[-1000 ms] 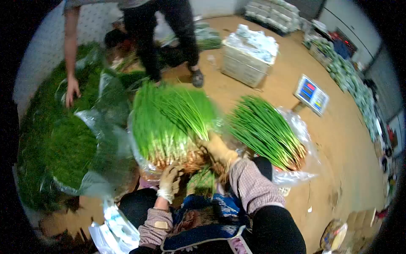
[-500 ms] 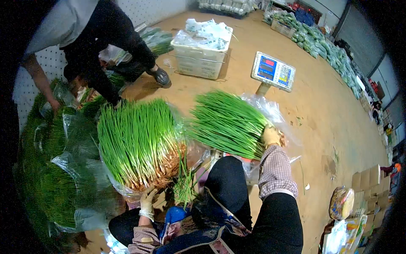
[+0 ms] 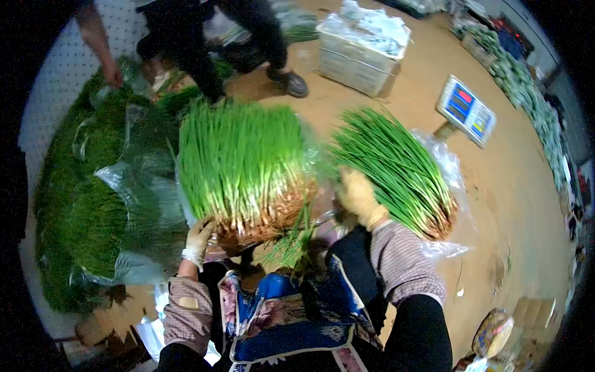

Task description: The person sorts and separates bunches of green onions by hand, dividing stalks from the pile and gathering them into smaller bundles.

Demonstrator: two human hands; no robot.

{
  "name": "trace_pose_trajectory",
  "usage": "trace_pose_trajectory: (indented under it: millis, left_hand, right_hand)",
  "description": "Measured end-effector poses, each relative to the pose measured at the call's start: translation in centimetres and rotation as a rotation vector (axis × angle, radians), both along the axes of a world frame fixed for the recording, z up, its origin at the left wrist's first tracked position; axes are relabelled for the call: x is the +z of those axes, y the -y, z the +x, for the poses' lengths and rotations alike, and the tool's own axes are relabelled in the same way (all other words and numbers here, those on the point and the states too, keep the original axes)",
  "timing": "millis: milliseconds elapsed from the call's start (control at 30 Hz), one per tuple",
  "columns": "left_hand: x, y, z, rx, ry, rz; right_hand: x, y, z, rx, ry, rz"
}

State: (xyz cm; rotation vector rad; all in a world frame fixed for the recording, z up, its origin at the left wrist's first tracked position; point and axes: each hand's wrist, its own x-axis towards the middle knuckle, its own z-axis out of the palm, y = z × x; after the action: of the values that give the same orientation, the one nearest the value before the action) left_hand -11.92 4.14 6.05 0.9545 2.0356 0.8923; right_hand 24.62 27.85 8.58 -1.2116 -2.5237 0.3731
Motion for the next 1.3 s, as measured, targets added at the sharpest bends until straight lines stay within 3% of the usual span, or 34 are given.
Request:
trace_pose_trajectory:
  millis: [33,100,133,167,233,267,300,500,533,600,667,733,767,800,900,967,1033,1100,1133,1167,1233,1300]
  left_hand:
    - [-1.3,0.4,-0.8,0.002,-0.015,-0.087]
    - [-1.2,0.0,0.0,-0.147,-0.337,-0.284]
    - [0.3,-0.1,0.9,-0.229,-0.312,-0.244]
    - [-1.5,0.3,0.8,-0.300,-0.395,-0.191]
    - [1.0,-0.4,1.5,-0.456,-0.221,-0.210]
    - [-0.2,-0.3,1.1,-0.480,-0.278,-0.209]
    - [-1.7,0.0,0.9,-0.505,-0.335,-0.210]
    - [1.8,-1.3,1.3,-0.487,-0.324,-0.176]
    - [2.5,-1.4,1.4,-0.494,-0.310,-0.136]
    - [1.6,-1.4,1.3,-0.499,-0.318,-0.098]
    - [0.5,-1.1,1.1,-0.498,-0.323,-0.065]
    - [1.1,-1.2,1.0,-0.524,-0.315,-0.130]
    - [1.3,-1.3,0.9,-0.525,-0.310,-0.134]
    - [1.4,-1.2,1.0,-0.523,-0.283,-0.174]
    - [1.7,-1.1,1.0,-0.523,-0.236,-0.307]
    - [-0.2,-0.6,1.0,-0.480,-0.323,-0.107]
    - [0.3,-0.5,0.9,-0.475,-0.323,-0.130]
    - [0.1,-0.6,0.9,-0.483,-0.292,-0.253]
    - [-0.3,-0.4,0.9,-0.475,-0.312,-0.233]
    - [-0.3,-0.4,0.9,-0.476,-0.316,-0.227]
    - [0.0,-0.5,1.1,-0.536,-0.301,-0.340]
    - [-0.2,0.0,1.5,-0.529,-0.337,-0.284]
  right_hand:
    - [-0.2,1.6,-3.3,0.071,0.056,-0.141]
    - [-1.5,4.3,-8.6,0.242,0.072,-0.305]
    - [-3.0,5.0,-10.9,0.227,0.084,-0.377]
    - [-4.1,5.7,-13.1,0.211,0.094,-0.446]
    - [-4.0,7.2,-17.1,-0.039,0.124,-0.701]
    - [-4.0,7.6,-18.5,-0.064,0.125,-0.687]
    - [-3.9,8.0,-19.2,-0.147,0.138,-0.843]
    - [-9.2,10.4,-24.0,-0.171,0.461,-0.623]
    - [-12.4,11.1,-24.4,-0.359,0.440,-0.324]
    - [-19.5,10.3,-27.5,-1.083,0.543,0.257]
    - [-20.8,9.9,-28.4,-1.146,0.503,0.210]
    - [-13.3,9.0,-25.5,-0.630,0.568,-0.220]
    - [-7.8,8.6,-24.2,-0.398,0.519,-0.457]
    - [-5.9,8.5,-23.4,-0.373,0.400,-0.623]
    - [-5.5,7.3,-21.8,-0.297,0.247,-0.813]
    - [-4.7,6.4,-20.5,-0.351,0.005,-0.971]
    - [-4.0,5.2,-18.0,-0.325,-0.253,-1.060]
    - [-0.4,5.4,-15.0,-0.279,-0.722,-1.470]
    - [2.8,6.9,-13.5,-0.310,-0.669,-1.379]
    - [3.3,8.1,-12.2,-0.211,-0.856,-1.460]
    - [0.2,9.0,-9.9,-0.174,-1.085,-1.489]
    - [-1.1,10.7,-8.3,-0.240,-1.314,-1.452]
